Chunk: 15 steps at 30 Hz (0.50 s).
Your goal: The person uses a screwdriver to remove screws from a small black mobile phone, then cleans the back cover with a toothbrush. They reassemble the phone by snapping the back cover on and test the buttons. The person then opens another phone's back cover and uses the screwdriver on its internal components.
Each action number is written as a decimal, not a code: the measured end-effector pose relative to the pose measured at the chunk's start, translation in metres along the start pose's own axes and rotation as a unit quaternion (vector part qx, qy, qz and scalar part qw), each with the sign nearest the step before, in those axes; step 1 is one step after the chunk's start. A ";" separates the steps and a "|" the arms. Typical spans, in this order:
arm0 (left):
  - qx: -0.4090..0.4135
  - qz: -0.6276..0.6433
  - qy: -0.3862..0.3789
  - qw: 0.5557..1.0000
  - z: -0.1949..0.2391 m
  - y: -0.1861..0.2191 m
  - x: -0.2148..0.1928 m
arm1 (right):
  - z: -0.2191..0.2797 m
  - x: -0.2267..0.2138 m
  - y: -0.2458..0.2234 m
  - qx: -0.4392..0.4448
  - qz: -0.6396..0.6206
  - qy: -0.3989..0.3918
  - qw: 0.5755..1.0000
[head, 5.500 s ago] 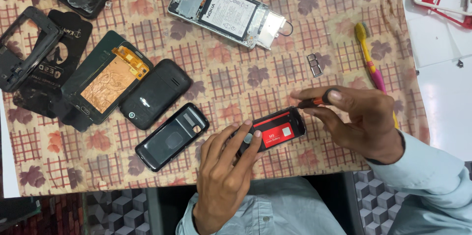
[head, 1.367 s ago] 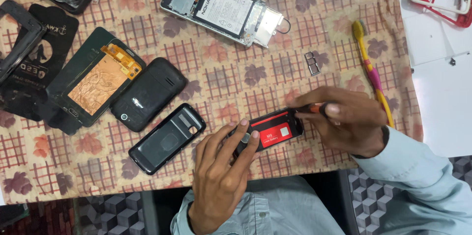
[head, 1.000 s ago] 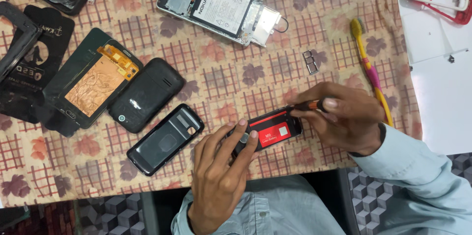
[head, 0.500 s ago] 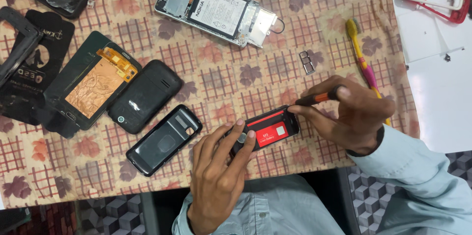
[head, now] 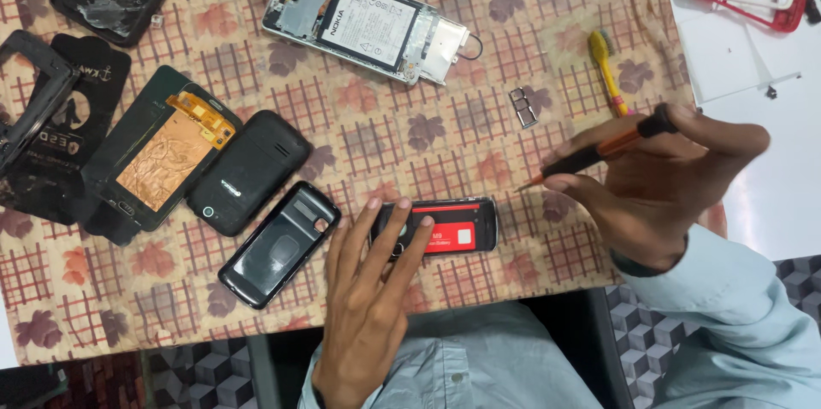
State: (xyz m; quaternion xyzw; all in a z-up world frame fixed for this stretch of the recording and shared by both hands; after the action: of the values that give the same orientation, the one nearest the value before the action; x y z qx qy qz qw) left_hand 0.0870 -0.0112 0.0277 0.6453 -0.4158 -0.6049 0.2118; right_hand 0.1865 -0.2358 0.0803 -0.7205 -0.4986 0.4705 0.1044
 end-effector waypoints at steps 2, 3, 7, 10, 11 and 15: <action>-0.020 0.009 -0.020 1.000 -0.002 -0.002 0.004 | 0.008 -0.004 -0.004 0.017 -0.006 -0.004 1.000; -0.029 0.014 -0.029 0.999 -0.004 -0.003 0.007 | 0.011 -0.007 -0.005 0.011 -0.004 -0.004 1.000; -0.005 -0.015 -0.025 1.000 -0.011 0.010 0.012 | 0.028 -0.013 -0.006 -0.051 -0.003 0.013 0.999; 0.020 -0.059 -0.006 0.998 -0.015 0.024 0.024 | 0.046 -0.008 0.004 -0.057 -0.026 0.014 0.998; 0.018 -0.060 0.007 0.998 -0.017 0.026 0.027 | 0.053 -0.005 0.006 -0.037 -0.016 0.002 0.999; -0.013 -0.047 0.006 0.999 -0.024 0.021 0.034 | 0.072 -0.002 0.003 -0.043 -0.047 -0.046 0.997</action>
State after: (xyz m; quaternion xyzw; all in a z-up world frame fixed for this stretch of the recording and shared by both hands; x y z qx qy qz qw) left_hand 0.1013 -0.0548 0.0276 0.6648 -0.3762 -0.6156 0.1937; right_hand 0.1316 -0.2619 0.0412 -0.6775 -0.5563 0.4757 0.0720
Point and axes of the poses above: each hand's wrist, its own z-axis away from the middle knuckle, its own x-axis out of the palm, y = z × x, the point moved 9 cm from there along -z, towards the middle knuckle, and after that the axes turned 12 degrees about z, right-handed, at the moved point
